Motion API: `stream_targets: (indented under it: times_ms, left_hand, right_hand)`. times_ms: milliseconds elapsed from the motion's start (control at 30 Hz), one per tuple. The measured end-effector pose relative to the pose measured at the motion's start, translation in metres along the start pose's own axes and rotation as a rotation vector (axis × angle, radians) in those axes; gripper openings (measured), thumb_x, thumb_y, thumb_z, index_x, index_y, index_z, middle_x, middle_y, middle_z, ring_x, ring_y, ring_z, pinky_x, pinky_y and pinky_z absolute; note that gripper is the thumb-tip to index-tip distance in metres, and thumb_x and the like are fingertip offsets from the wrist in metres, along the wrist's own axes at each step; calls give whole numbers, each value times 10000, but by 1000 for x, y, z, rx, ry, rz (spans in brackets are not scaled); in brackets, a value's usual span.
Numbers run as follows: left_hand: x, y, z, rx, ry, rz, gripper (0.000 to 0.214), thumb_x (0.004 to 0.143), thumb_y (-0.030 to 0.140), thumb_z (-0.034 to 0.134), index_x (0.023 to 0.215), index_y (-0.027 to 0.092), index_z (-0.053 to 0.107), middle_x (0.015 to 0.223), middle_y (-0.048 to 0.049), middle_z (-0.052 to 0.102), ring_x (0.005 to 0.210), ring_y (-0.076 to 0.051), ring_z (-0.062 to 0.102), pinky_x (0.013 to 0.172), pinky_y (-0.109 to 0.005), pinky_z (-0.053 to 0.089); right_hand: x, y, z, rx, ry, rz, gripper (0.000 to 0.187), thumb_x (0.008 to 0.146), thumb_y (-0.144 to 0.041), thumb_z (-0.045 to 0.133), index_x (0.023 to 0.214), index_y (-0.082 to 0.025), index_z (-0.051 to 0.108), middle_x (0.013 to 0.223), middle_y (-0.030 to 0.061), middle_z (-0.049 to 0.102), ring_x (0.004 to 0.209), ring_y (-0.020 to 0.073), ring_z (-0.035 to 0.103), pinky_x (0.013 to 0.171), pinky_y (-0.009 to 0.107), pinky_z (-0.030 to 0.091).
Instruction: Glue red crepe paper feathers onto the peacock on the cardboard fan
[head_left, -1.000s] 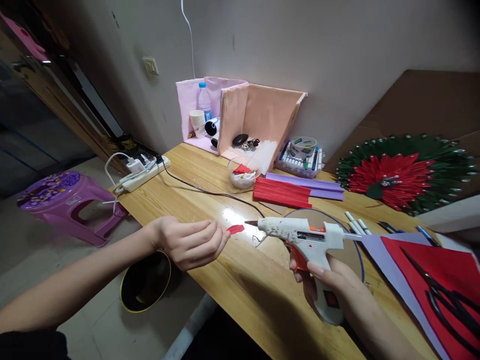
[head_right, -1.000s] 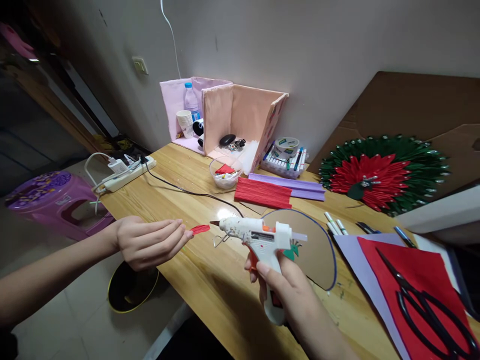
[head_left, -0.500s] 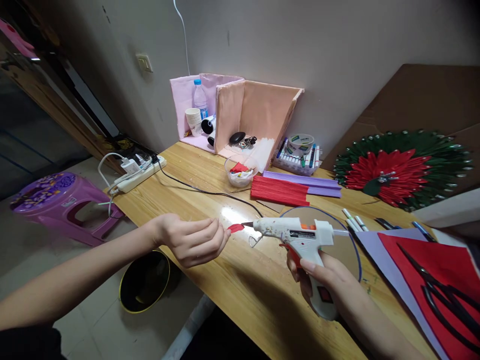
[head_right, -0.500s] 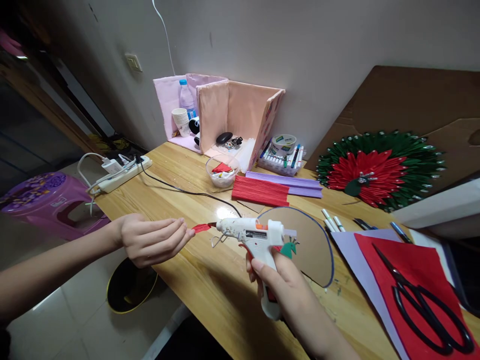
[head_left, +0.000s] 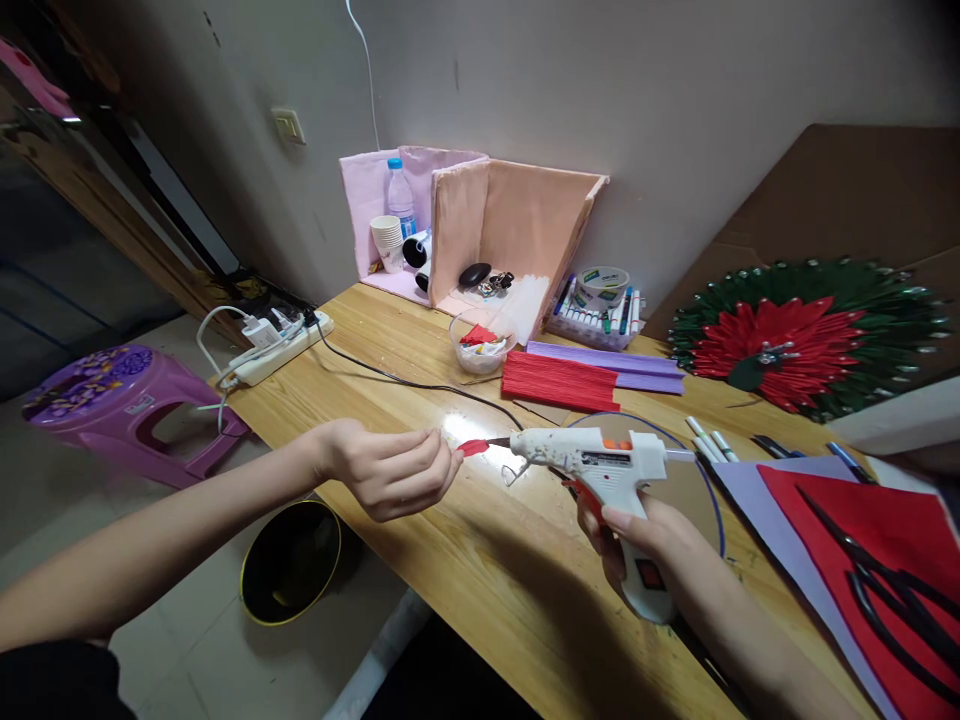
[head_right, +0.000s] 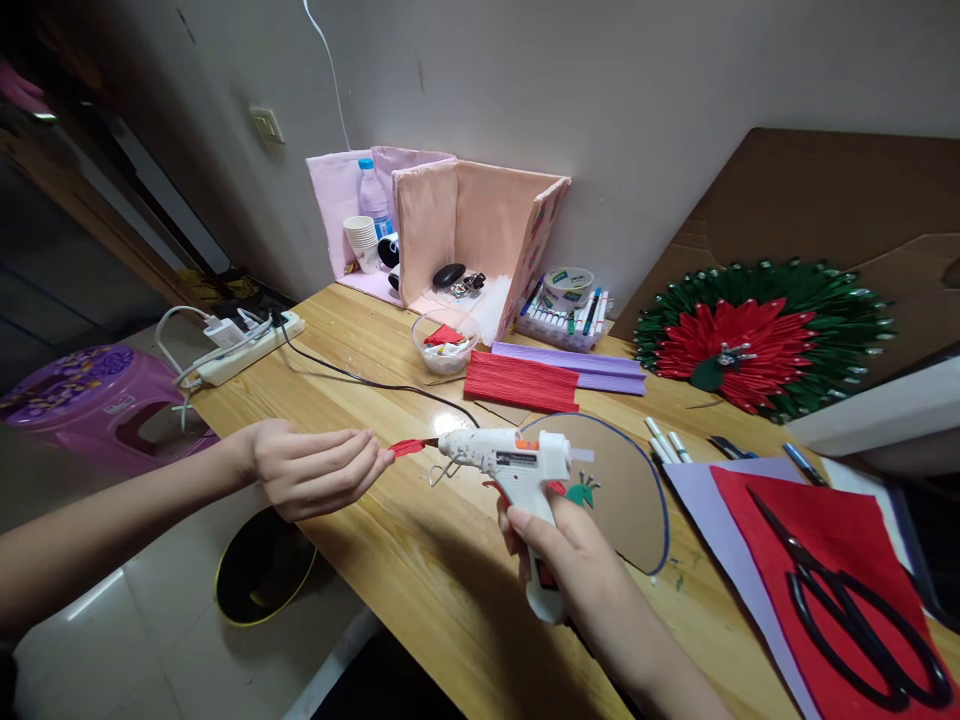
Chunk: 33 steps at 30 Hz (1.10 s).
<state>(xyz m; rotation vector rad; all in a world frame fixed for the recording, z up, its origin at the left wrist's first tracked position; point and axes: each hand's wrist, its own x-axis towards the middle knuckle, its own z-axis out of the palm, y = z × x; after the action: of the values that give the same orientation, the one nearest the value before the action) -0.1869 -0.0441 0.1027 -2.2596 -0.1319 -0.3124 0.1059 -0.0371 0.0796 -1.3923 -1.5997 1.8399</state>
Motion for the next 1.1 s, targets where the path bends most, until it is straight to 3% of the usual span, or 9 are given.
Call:
stream_targets:
  times_ms: [233,433,633,800,1100]
  left_hand:
    - [7,-5,2,0,46,-2,103,787,194,579,789,178,680,772,32,672,706,-82,636,717,-133,525]
    - [4,-2,5,-142,51,-110,102,783,172,574,810,201,668,782,46,671,722,-66,629,719,-114,515]
    - [2,-1,11,-39,31,-23,110,793,197,565,814,190,672,787,28,666,731,-82,631,729,-136,518]
    - [4,-3,14,-149,57,-90,104,789,184,572,824,156,666,783,3,664,724,-89,632,725,-147,513]
    - [4,-3,13,-26,23,-15,115,798,222,571,817,170,671,794,16,659,729,-91,625,742,-160,509]
  right_hand:
    - [8,0,-1,9,2,10,362,749,-534,469,692,-176,462,594,-18,423,477,97,403,422,208,303]
    - [12,2,-4,6,-33,-43,363,767,-524,468,681,-171,459,584,-16,429,455,90,402,402,207,312]
    - [16,4,-4,25,-37,-56,355,775,-510,474,671,-172,456,589,-15,438,455,86,412,411,203,323]
    - [18,7,-7,10,-43,-30,363,763,-522,473,662,-173,457,590,-14,433,467,97,423,414,209,322]
    - [9,-5,-6,19,-51,-65,340,791,-481,472,671,-162,466,596,-20,416,493,90,406,437,205,317]
